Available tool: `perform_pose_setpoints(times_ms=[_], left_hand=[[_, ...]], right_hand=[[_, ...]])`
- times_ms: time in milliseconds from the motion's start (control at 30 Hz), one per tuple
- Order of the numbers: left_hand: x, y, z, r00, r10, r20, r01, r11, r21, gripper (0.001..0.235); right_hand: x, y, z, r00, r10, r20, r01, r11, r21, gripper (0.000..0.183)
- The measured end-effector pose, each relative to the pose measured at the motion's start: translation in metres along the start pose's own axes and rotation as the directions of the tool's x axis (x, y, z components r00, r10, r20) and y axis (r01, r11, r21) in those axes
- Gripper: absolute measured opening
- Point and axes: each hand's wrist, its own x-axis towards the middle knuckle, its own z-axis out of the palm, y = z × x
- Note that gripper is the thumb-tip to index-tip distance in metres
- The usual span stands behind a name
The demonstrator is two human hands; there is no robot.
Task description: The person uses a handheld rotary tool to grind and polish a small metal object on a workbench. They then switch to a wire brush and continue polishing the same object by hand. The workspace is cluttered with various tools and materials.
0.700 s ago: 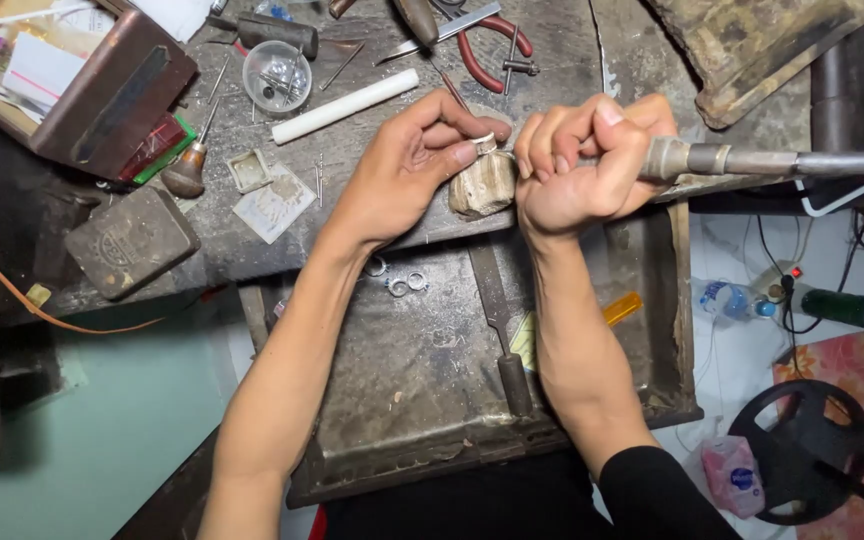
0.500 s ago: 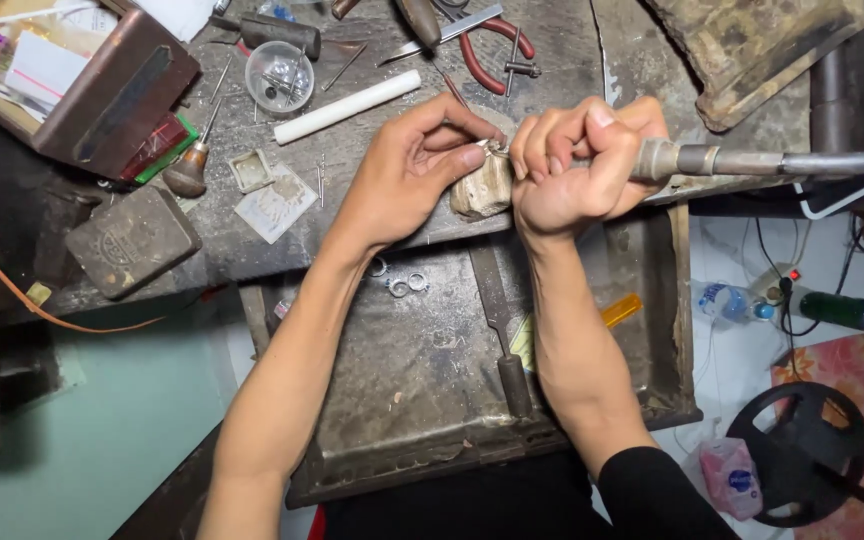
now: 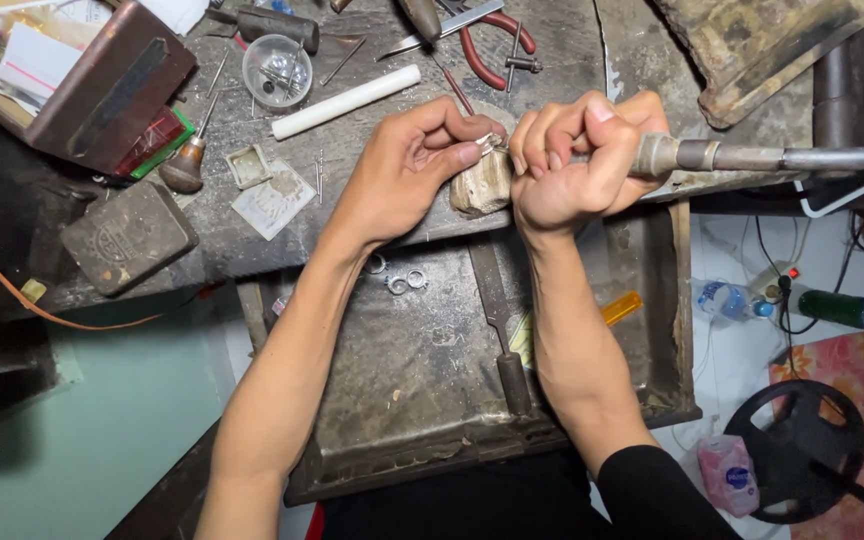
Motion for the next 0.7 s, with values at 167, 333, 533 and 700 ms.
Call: perform_pose_setpoints(times_ms=[167,333,533,700], left_hand=[[-0.0008,0.0017,-0.0025,0.998,0.011,0.056,-0.009,0.999,-0.032,0.005],[-0.0009,0.0012,-0.0035,0.996,0.035,0.079,-0.029,0.997,-0.067,0.005],[-0.0013,-0.002,-0.0022,0.999,0.01,0.049,-0.007,0.998,-0.065,0.008],[-0.0009,-0.0033,-0.0019,0.999,0.009,0.042,-0.006,0.997,-0.083,0.011]], right_hand=[[0.0008,-0.0007,0.0017,1.0,-0.015,-0.024,0.014,1.0,-0.015,0.02],[0.0009,-0.0011,0.0022,0.999,0.005,-0.039,-0.006,1.0,-0.014,0.02],[0.0001,-0.0024,0.0034,1.0,0.006,-0.01,-0.006,1.0,-0.005,0.019],[0.0,-0.0017,0.0048,1.0,-0.005,-0.022,0.005,1.0,0.009,0.019]])
